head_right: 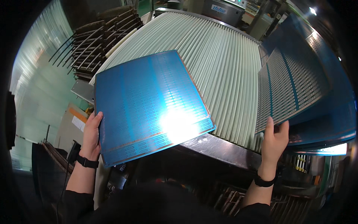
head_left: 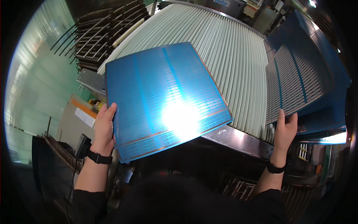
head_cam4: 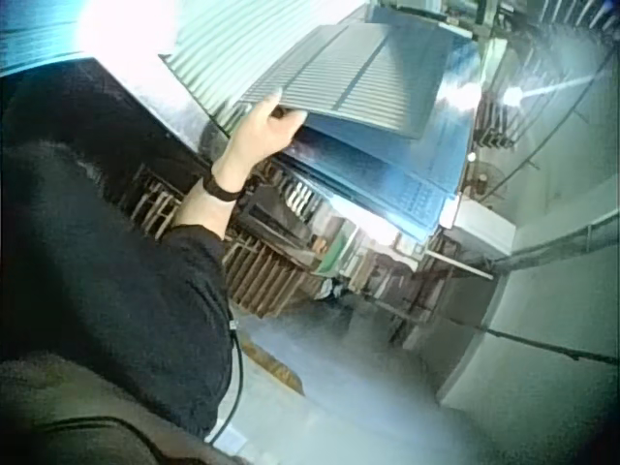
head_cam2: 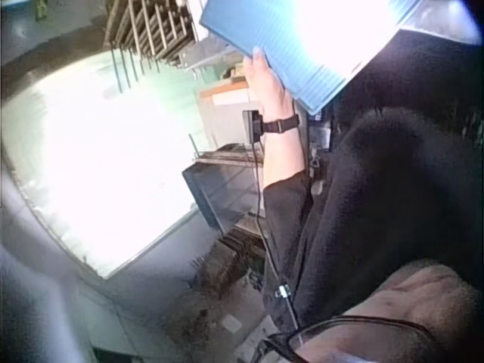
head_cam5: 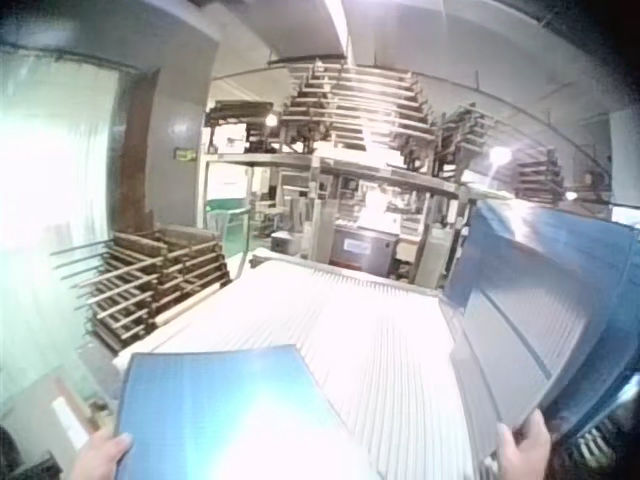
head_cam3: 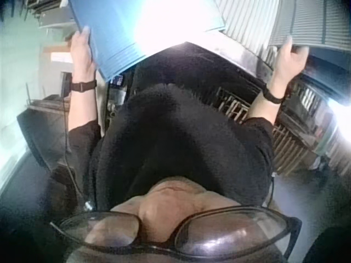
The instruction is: Manually organizing and stacking patterned blue industrial sheets into a storage rack on a fabrication floor.
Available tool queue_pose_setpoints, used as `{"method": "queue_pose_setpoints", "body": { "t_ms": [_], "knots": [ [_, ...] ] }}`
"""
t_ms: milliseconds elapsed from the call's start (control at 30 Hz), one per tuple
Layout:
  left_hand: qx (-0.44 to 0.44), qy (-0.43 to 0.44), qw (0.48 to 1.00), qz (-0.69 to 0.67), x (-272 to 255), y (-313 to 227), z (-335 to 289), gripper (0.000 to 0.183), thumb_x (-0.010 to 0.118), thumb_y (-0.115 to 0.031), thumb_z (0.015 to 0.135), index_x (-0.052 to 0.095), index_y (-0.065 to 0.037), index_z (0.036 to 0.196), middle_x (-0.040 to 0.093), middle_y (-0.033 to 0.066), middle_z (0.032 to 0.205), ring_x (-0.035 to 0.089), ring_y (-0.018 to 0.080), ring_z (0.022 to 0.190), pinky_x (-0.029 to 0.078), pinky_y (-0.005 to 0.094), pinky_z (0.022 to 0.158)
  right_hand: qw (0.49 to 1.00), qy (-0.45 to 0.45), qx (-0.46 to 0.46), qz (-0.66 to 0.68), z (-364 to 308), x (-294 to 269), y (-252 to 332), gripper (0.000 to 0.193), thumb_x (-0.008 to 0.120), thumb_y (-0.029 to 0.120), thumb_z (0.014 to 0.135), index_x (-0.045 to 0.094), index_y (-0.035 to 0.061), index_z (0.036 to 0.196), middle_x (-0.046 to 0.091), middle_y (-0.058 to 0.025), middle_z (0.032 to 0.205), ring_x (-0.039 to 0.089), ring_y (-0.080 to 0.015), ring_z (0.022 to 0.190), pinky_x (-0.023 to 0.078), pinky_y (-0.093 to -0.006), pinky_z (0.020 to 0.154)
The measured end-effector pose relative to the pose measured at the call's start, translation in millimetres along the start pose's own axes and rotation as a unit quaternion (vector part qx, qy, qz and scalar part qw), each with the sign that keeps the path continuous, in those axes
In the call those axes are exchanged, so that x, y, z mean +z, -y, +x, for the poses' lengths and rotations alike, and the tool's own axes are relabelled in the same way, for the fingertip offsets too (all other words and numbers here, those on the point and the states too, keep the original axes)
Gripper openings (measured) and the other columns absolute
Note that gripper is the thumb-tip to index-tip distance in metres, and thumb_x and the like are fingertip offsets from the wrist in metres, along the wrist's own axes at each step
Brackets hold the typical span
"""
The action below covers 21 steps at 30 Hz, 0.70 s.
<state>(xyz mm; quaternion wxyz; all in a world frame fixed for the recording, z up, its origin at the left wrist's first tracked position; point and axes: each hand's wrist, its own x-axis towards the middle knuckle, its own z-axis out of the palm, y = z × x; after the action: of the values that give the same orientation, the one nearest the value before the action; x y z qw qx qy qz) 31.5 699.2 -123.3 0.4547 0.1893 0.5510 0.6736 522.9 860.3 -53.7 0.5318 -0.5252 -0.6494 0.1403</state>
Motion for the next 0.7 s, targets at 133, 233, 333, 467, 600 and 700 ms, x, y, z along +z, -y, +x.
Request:
{"method": "queue_pose_setpoints", "body": {
  "t_ms": [133, 233, 333, 467, 600, 700],
  "knots": [
    [-0.001, 0.02, 1.0, -0.005, 6, -2, -2, 0.038, 0.058, -0.021, 0.103, 0.052, 0.0, 0.135, 0.066, 0.0079, 0.118, 0.066, 0.0149, 0.102, 0.056, 0.0304, 0.089, 0.987, 0.017, -0.083, -0.138, 11, 13, -17, 0.018, 0.061, 0.011, 0.102, 0.062, -0.0064, 0.108, 0.067, -0.0084, 0.092, 0.056, -0.0102, 0.078, 0.047, -0.0264, 0.074],
    [-0.004, 0.032, 0.999, -0.007, 10, -5, -6, 0.041, 0.059, -0.021, 0.103, 0.049, 0.0, 0.137, 0.065, 0.0087, 0.122, 0.065, 0.0165, 0.105, 0.055, 0.032, 0.091, 0.998, -0.051, -0.031, 0.019, 14, 2, -19, 0.02, 0.058, 0.012, 0.105, 0.061, -0.0071, 0.107, 0.069, -0.0078, 0.097, 0.058, -0.0107, 0.081, 0.048, -0.0267, 0.075],
    [0.006, 0.037, 0.999, -0.023, 16, -7, -7, 0.039, 0.058, -0.018, 0.102, 0.05, 0.0, 0.135, 0.065, 0.0103, 0.123, 0.065, 0.0182, 0.106, 0.055, 0.0338, 0.092, 0.995, -0.079, -0.062, -0.018, 20, -29, 8, 0.021, 0.058, 0.013, 0.105, 0.062, -0.0074, 0.109, 0.071, -0.0096, 0.106, 0.063, -0.0122, 0.093, 0.05, -0.0276, 0.084],
    [-0.001, 0.046, 0.997, -0.056, 1, -5, -9, 0.044, 0.055, -0.015, 0.102, 0.046, -0.001, 0.143, 0.063, 0.0127, 0.129, 0.064, 0.0234, 0.115, 0.054, 0.038, 0.099, 0.976, -0.126, -0.023, 0.176, 31, 9, 53, 0.016, 0.065, 0.014, 0.102, 0.064, -0.001, 0.104, 0.066, -0.0026, 0.097, 0.058, -0.0094, 0.09, 0.046, -0.0256, 0.083],
    [0.04, 0.006, 0.997, -0.061, 4, 6, 0, 0.043, 0.053, -0.015, 0.102, 0.045, -0.001, 0.142, 0.058, 0.0121, 0.132, 0.059, 0.0205, 0.117, 0.049, 0.0369, 0.103, 0.927, -0.087, 0.043, 0.362, 41, 18, 87, 0.015, 0.061, 0.014, 0.103, 0.063, 0.0007, 0.108, 0.067, -0.0054, 0.1, 0.062, -0.0121, 0.089, 0.051, -0.0287, 0.081],
    [0.192, -0.054, 0.971, 0.133, -42, 11, -1, 0.045, 0.056, -0.01, 0.099, 0.045, -0.003, 0.141, 0.053, 0.0125, 0.138, 0.053, 0.0222, 0.123, 0.044, 0.0377, 0.106, 0.912, -0.021, 0.077, 0.402, 44, 32, 100, 0.018, 0.061, 0.012, 0.1, 0.061, 0.0, 0.114, 0.067, -0.0076, 0.104, 0.064, -0.0148, 0.089, 0.054, -0.0305, 0.078]
  ]
}}
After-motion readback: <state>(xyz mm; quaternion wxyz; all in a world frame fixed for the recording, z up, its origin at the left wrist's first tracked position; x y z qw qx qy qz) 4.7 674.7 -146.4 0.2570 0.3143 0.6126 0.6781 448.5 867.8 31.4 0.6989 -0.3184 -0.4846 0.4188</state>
